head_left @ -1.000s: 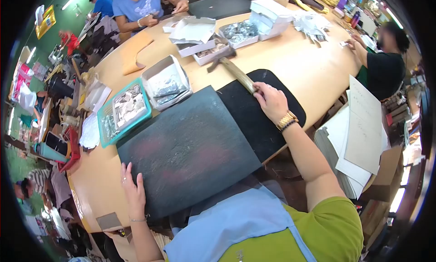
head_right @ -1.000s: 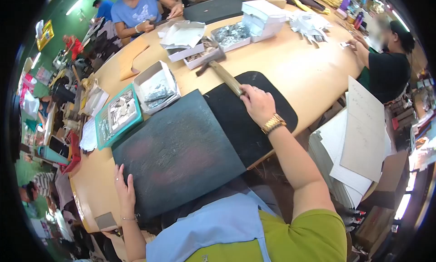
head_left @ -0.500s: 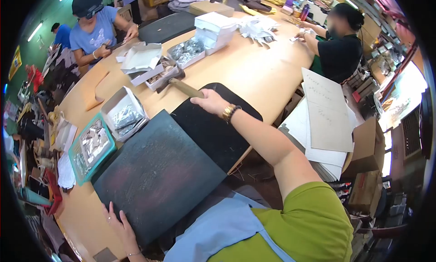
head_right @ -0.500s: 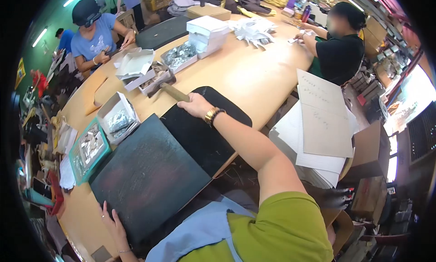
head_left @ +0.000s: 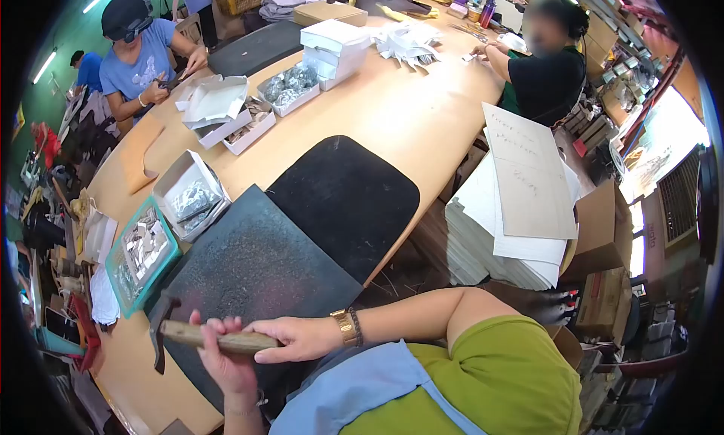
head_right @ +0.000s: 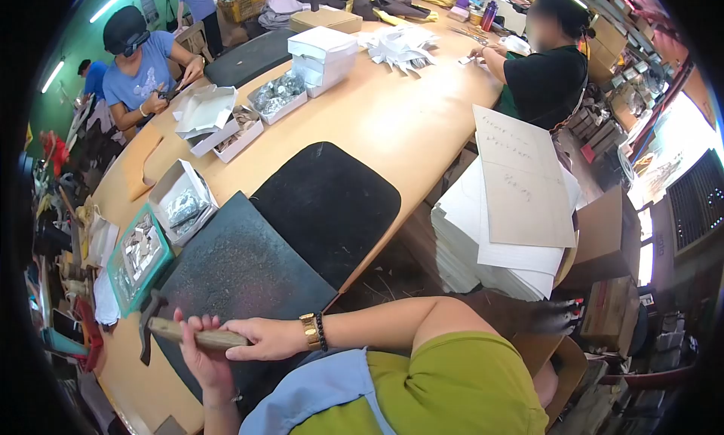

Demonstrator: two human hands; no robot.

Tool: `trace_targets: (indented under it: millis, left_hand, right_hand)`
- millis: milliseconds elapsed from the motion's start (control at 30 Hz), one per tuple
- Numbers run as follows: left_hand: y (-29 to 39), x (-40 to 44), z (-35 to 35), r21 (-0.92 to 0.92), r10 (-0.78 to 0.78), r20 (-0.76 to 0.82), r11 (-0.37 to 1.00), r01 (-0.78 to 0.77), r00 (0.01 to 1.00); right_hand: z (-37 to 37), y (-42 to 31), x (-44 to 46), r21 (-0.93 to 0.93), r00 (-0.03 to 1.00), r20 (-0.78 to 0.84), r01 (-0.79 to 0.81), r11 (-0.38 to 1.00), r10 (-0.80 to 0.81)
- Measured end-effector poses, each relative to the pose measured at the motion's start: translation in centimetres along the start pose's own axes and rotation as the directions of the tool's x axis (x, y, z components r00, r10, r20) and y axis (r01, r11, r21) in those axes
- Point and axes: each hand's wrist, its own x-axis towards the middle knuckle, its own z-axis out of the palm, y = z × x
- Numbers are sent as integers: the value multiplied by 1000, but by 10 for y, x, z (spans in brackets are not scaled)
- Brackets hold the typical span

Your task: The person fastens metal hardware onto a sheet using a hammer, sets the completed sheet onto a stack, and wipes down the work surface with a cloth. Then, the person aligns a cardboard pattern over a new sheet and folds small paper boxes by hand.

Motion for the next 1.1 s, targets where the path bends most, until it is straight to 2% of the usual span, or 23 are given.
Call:
trace_targets:
  millis: [33,67,100,133,167,200,233,267,300,333,367,400,433,500,533,600,700,767,800,900,967,1100]
  left_hand:
    - [13,-5,7,-15,-55,-148,998,53,987]
    - [25,-2,-23,54,-62,-169,996,72,984]
    - [39,2,-43,200,18,-217,980,26,976]
    - [55,5,-62,407,91,-239,914,14,967]
    - [69,12,-90,525,158,-314,850,33,936]
    - [92,19,-162,758,131,-335,626,184,933]
    - [101,22,-202,897,298,-277,421,135,913]
    - [104,24,-234,978,444,-178,181,106,878]
    - [110,26,-253,992,556,-42,-75,101,830]
    - [118,24,-262,976,491,-128,-92,198,862]
    - [126,22,-271,950,426,-218,-114,291,878]
    - [134,21,-279,915,359,-309,-141,378,881]
    - [135,21,-297,899,361,-307,-194,393,881]
    - [127,23,-333,862,357,-303,-293,413,884]
    - [128,19,-317,829,355,-299,-363,426,886]
    - [126,16,-241,750,352,-296,-490,444,888]
    - [110,18,-222,796,354,85,-586,150,932]
    - [86,21,-218,950,237,20,-309,55,971]
    - [74,22,-215,988,169,5,-152,21,986]
    - [44,19,-197,975,160,-22,221,-14,987]
    - [46,20,-187,936,165,-10,348,-49,986]
    - [39,20,-178,749,262,-14,642,-164,965]
  right_hand:
    - [-6,-9,-3,-128,999,42,-26,991,31]
    - [-17,-22,-12,-250,995,78,-47,967,68]
    - [-27,-31,-23,-368,987,109,-67,927,114]
    - [-37,-32,-35,-393,991,45,-96,915,124]
    - [-48,-38,-48,-404,988,-20,-146,903,150]
    - [-59,-40,-62,-411,980,-97,-196,890,172]
    - [-67,-45,-74,-433,960,-196,-269,860,202]
    - [-75,-37,-88,-496,941,-302,-292,818,153]
    - [-81,-30,-100,-481,911,-395,-315,818,119]
    - [-85,-32,-109,-455,853,-474,-451,768,220]
    - [-87,-37,-115,-470,813,-489,-552,689,317]
    - [-89,-34,-121,-425,787,-471,-598,680,398]
    - [-87,-29,-125,-379,755,-449,-646,663,479]
    - [-77,-29,-125,-278,746,-408,-651,707,526]
    - [-71,-28,-126,-226,739,-388,-656,720,551]
    - [-63,-12,-130,-144,753,-415,-609,780,511]
    - [-51,-5,-128,27,725,-448,-574,818,524]
    - [-50,2,-128,92,704,-482,-552,829,522]
    - [-50,4,-129,50,709,-501,-548,835,496]
    - [-49,5,-130,-96,728,-543,-549,830,419]
    - [-50,0,-130,-228,742,-558,-567,791,371]
    - [-46,5,-130,-192,740,-585,-524,830,332]
